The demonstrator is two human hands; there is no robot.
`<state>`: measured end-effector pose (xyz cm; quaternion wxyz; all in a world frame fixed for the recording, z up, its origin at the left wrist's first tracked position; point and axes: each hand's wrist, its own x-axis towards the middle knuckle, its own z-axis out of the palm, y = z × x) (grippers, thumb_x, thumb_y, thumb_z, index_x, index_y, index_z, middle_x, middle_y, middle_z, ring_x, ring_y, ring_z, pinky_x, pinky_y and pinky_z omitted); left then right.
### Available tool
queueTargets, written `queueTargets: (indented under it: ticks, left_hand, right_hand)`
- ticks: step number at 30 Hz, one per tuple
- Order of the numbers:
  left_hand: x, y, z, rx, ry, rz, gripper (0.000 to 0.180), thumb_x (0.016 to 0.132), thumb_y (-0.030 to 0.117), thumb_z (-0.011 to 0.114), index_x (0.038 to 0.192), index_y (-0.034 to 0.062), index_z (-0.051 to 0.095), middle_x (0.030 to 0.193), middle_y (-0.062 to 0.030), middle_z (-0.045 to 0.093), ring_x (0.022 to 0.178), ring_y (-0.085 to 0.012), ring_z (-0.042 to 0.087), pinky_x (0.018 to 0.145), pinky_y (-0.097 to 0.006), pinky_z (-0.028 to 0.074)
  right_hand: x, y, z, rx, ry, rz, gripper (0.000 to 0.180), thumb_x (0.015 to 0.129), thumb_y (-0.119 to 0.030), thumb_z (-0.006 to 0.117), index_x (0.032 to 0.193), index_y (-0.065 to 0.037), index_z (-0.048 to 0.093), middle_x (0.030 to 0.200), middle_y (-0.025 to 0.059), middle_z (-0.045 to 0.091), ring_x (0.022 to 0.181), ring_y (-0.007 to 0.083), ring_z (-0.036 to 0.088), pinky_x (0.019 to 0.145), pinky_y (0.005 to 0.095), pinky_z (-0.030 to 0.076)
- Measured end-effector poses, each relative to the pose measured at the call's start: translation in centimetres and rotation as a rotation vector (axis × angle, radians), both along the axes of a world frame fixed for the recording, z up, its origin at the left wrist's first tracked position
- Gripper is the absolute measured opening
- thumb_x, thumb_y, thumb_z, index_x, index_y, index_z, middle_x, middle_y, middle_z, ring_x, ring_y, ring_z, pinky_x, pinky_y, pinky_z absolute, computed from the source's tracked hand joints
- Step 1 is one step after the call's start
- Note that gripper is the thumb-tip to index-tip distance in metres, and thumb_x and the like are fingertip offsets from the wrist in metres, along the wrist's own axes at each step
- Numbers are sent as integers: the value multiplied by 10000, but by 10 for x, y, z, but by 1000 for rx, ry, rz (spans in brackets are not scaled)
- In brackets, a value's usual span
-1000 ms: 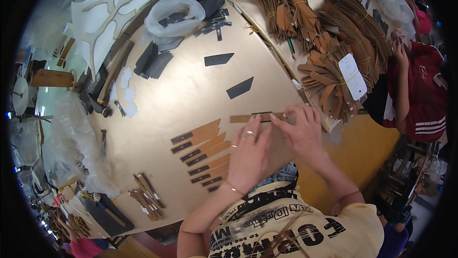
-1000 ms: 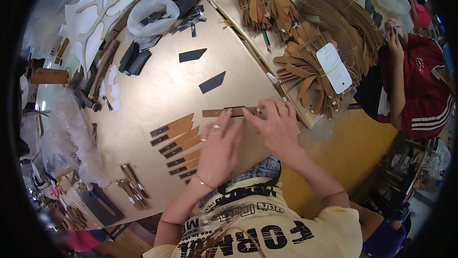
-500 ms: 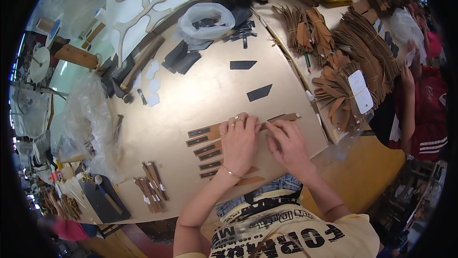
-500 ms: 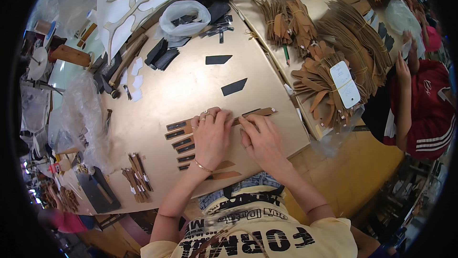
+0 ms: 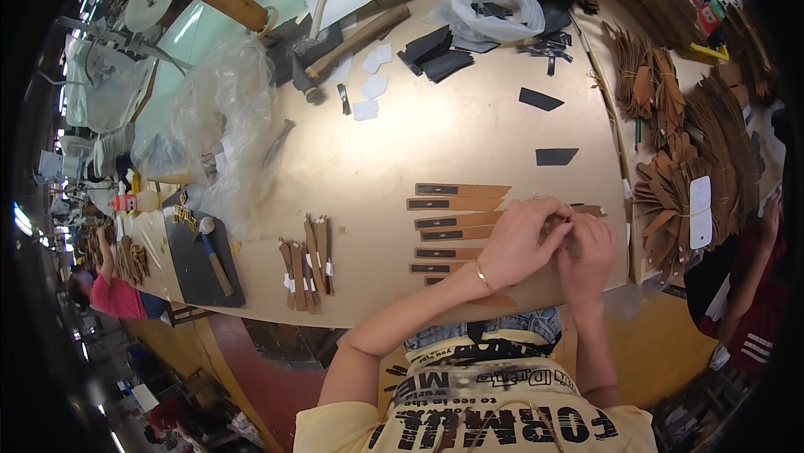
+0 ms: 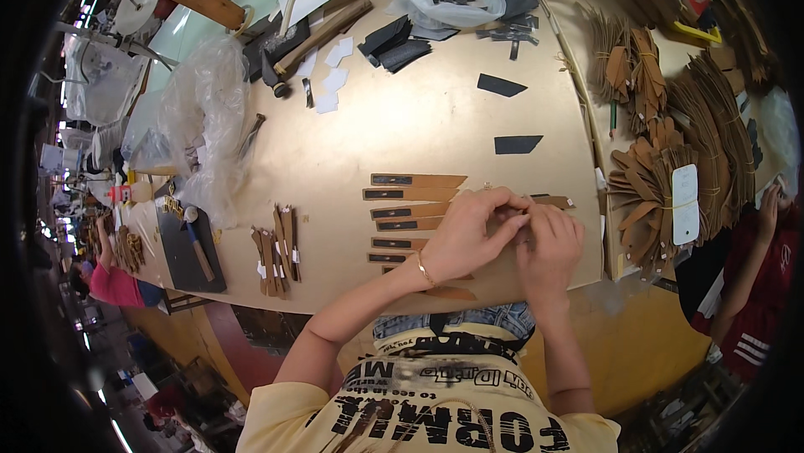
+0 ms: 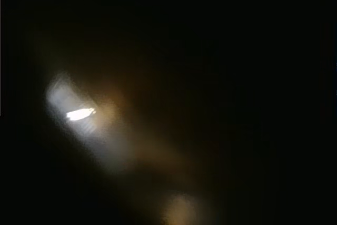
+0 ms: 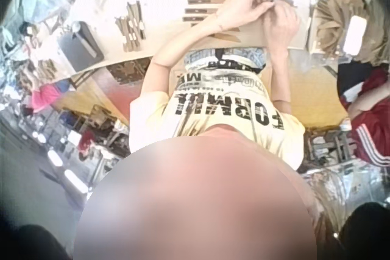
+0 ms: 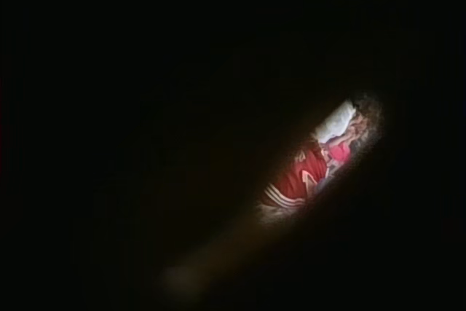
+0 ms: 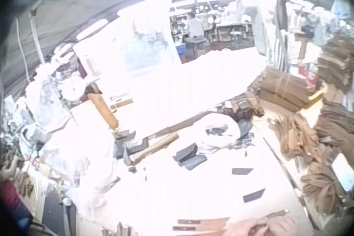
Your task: The person repeatedly picks small black and tan pieces from a table, aligns them, and presses them together to form small assemblies. They place each completed unit aside and continue the cycle with new pieces.
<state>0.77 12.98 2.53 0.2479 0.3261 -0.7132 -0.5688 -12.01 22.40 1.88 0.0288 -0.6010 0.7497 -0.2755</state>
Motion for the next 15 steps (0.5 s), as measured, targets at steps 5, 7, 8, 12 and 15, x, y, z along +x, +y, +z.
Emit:
queueTargets:
  ticks: [5,7,8,12,15]
  left_hand:
    - [0,5,-4,-317,-54,236,189,840,157,727,1005,65,717,972,-121,661,941,-279,624,864,-395,443]
    - [4,6,-9,-360,-221,200,174,830,176,742,980,89,725,997,-99,625,980,-271,583,888,-404,387]
    - [3,9,-11,-383,-307,192,167,825,185,749,968,101,728,1009,-89,606,999,-266,563,899,-409,359]
    - [-7,16,-17,-371,-320,200,155,817,199,760,947,118,735,1006,-64,575,987,-245,524,886,-405,318]
    - [-12,16,-18,-378,-326,194,148,816,207,762,936,122,741,1002,-54,576,982,-241,519,886,-403,314]
  right_hand:
    - [-8,0,0,30,-429,-209,230,815,-49,709,1045,-33,720,934,123,717,899,276,666,811,377,496]
    - [-12,-1,0,21,-653,-262,218,835,-56,702,1048,-27,729,925,132,729,861,264,681,791,363,514]
    - [-14,-2,0,18,-669,-260,219,836,-61,701,1050,-25,731,928,137,733,851,265,686,792,361,516]
    - [-20,-5,2,32,-676,-216,231,838,-76,702,1060,-21,736,941,152,742,843,269,701,803,350,522]
    - [-23,-6,5,55,-614,-185,232,839,-86,704,1058,-16,736,940,158,742,852,273,706,806,348,524]
